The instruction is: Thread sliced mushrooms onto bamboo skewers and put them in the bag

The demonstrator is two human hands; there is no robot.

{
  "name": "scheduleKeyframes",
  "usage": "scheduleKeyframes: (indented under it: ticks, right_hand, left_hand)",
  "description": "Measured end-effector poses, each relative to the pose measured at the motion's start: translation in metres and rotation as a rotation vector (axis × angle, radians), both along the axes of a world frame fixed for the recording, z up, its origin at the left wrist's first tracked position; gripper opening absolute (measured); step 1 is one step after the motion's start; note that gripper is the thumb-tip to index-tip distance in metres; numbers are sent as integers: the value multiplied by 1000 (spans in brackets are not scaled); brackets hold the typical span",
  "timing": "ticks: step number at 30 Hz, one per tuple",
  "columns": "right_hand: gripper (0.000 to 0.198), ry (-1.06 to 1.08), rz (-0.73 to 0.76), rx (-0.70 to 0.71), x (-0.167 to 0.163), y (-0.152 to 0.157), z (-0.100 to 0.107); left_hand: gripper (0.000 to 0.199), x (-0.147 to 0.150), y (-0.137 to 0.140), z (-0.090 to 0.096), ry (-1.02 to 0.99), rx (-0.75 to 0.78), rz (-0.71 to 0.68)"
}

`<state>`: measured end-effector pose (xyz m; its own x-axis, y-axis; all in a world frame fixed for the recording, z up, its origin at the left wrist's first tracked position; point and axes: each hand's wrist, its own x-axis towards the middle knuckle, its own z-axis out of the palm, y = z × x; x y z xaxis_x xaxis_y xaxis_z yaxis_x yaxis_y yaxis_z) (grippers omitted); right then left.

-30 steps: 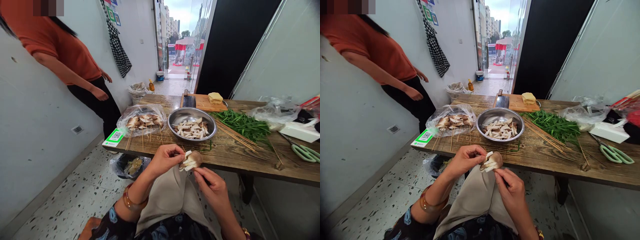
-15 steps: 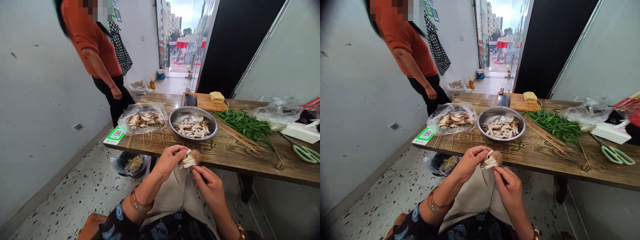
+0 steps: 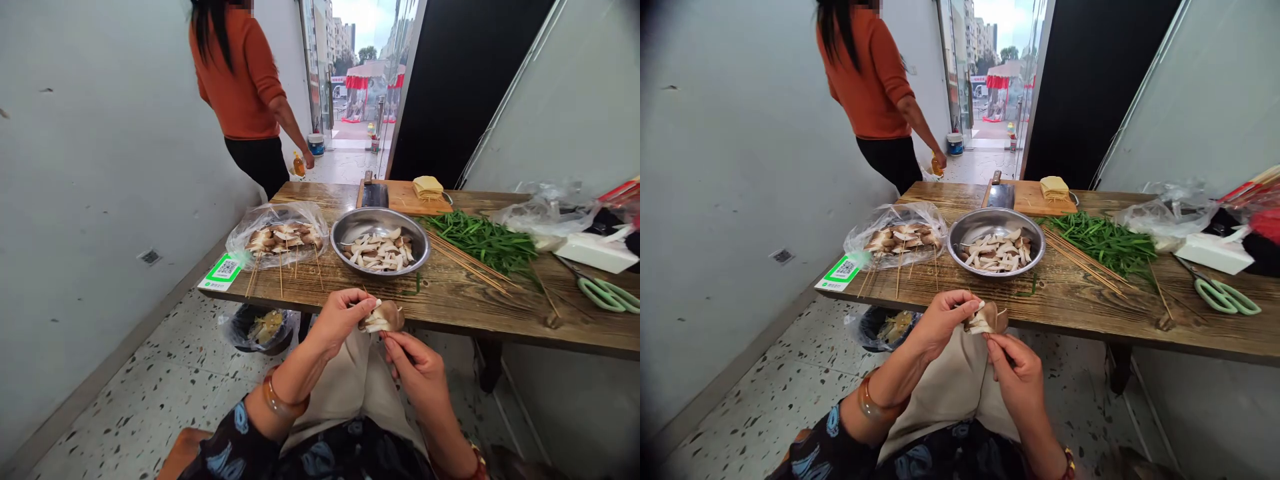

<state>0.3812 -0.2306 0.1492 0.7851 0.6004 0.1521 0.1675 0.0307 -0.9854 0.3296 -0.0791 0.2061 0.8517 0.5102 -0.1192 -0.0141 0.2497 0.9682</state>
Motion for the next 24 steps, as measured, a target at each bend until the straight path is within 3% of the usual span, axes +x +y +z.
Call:
scheduleKeyframes:
  ticks: [6,12,17,21,24]
  right_hand:
    - [21,7,10,32,4,0,-1]
    - [22,66,-34,56,19,-10,4]
    - [25,213,-186,67,34,-20,-7]
    - [29,268,-201,81,41,-25,-14]
    - [33,286,-201,75,43,-28,-15]
  left_hand:
    - [28,4,-4,0,22,42,-25]
    - [29,14,8,27,-17,222,-19]
    - [28,54,36,47,-48,651,13]
    - [21,98,49,42,94,1130,-120]
    - [26,124,51,33,156,1371,-226]
